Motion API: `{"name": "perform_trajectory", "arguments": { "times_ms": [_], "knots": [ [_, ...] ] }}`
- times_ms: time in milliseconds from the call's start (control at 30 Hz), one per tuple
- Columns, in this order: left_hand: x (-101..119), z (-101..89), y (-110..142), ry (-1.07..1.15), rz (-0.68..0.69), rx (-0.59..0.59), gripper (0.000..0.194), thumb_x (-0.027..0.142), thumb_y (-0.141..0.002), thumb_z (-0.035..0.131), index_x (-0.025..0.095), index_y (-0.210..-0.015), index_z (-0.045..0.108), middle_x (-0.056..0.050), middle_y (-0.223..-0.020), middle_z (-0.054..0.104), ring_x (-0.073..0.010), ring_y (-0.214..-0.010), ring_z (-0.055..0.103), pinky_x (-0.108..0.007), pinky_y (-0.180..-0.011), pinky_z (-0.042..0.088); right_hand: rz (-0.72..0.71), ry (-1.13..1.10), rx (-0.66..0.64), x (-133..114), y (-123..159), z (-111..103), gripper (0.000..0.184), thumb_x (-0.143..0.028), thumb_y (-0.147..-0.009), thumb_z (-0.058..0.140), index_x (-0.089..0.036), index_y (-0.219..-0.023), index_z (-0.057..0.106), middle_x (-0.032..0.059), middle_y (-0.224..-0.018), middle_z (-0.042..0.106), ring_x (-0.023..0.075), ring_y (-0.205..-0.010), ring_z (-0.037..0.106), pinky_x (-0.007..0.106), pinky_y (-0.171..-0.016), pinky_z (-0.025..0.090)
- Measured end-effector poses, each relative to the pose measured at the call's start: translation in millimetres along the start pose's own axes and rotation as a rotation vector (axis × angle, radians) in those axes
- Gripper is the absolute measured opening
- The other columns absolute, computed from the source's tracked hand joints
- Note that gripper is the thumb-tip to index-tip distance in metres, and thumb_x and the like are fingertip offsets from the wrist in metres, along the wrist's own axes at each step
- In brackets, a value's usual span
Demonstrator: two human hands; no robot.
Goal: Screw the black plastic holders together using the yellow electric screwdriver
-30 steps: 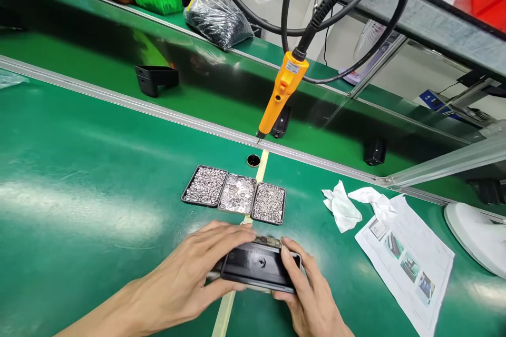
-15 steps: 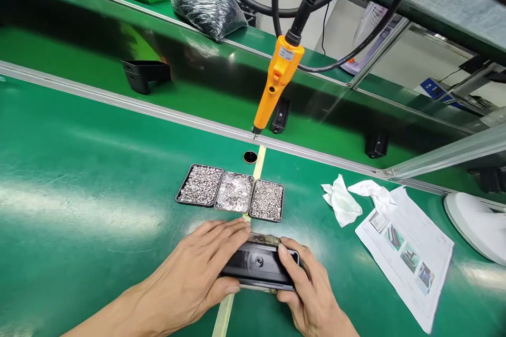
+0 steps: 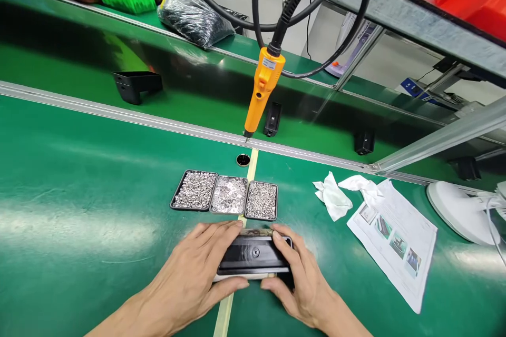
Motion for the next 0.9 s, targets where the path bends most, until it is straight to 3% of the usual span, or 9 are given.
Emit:
{"name": "perform_trajectory", "arguments": {
  "times_ms": [200, 333, 433, 533, 633, 733, 900],
  "knots": [
    [3, -2.1, 0, -0.009, -0.001, 0.049, 0.077, 0.049, -0.099, 0.063, 0.017, -0.159, 0.027, -0.02, -0.141, 0.062, -0.0351, -0.117, 0.064, -0.053, -0.097, 0.049, -0.03, -0.029, 0.015, 6, -7, -1, 0.073, -0.031, -0.099, 0.061, -0.01, -0.159, 0.027, 0.0247, -0.151, 0.043, 0.0341, -0.143, 0.045, 0.051, -0.105, 0.056],
    [2, -11.1, 1, 0.07, -0.005, -0.033, 0.088, 0.064, -0.096, 0.059, 0.023, -0.163, 0.02, -0.017, -0.148, 0.057, -0.0368, -0.128, 0.059, -0.059, -0.106, 0.047, -0.073, -0.012, 0.065, 7, -6, 1, 0.072, -0.029, -0.097, 0.06, -0.009, -0.158, 0.029, 0.0241, -0.148, 0.044, 0.0339, -0.14, 0.047, 0.049, -0.101, 0.058],
    [-23, -29.8, -11, 0.211, -0.125, -0.034, 0.053, 0.054, -0.106, 0.047, 0.03, -0.152, 0.043, -0.009, -0.142, 0.062, -0.0287, -0.126, 0.06, -0.049, -0.106, 0.05, -0.08, -0.036, 0.102, 9, -5, 3, 0.071, -0.03, -0.096, 0.059, -0.009, -0.158, 0.03, 0.0234, -0.148, 0.044, 0.0343, -0.139, 0.047, 0.05, -0.102, 0.058],
    [-58, -49.0, -34, 0.224, -0.199, 0.061, 0.024, 0.032, -0.108, 0.048, 0.023, -0.114, 0.069, -0.006, -0.112, 0.07, -0.0233, -0.104, 0.063, -0.039, -0.09, 0.052, -0.064, -0.059, 0.108, 13, -3, 7, 0.071, -0.029, -0.096, 0.059, -0.01, -0.158, 0.03, 0.0228, -0.149, 0.044, 0.0347, -0.139, 0.047, 0.051, -0.103, 0.058],
    [-83, -40.6, -56, 0.085, -0.213, 0.018, 0.012, 0.025, -0.101, 0.062, 0.02, -0.1, 0.073, -0.005, -0.091, 0.066, -0.0251, -0.091, 0.057, -0.04, -0.083, 0.046, -0.064, -0.052, 0.111, 13, -1, 8, 0.071, -0.03, -0.096, 0.059, -0.011, -0.158, 0.031, 0.0221, -0.149, 0.044, 0.0345, -0.139, 0.047, 0.05, -0.102, 0.058],
    [-93, -24.3, -66, 0.069, -0.24, -0.027, 0.004, 0.021, -0.093, 0.071, 0.019, -0.094, 0.074, -0.004, -0.088, 0.063, -0.0264, -0.091, 0.054, -0.039, -0.08, 0.042, -0.053, -0.043, 0.11, 14, -1, 8, 0.071, -0.032, -0.096, 0.059, -0.012, -0.158, 0.031, 0.0212, -0.149, 0.044, 0.0339, -0.139, 0.048, 0.049, -0.101, 0.059],
    [-93, -19.6, -66, 0.16, -0.263, 0.015, 0.018, 0.02, -0.1, 0.059, 0.019, -0.086, 0.071, -0.003, -0.088, 0.065, -0.0236, -0.091, 0.055, -0.037, -0.083, 0.041, -0.041, -0.047, 0.084, 17, -3, 7, 0.071, -0.041, -0.099, 0.058, -0.015, -0.159, 0.03, 0.0199, -0.15, 0.046, 0.0336, -0.138, 0.05, 0.048, -0.102, 0.058]
  ]
}}
Point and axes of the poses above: each hand's wrist, its own y-axis away from the middle knuckle, its own z-axis out of the palm, x = y × z, the point moved 10 cm from there along -y, towards the middle knuckle
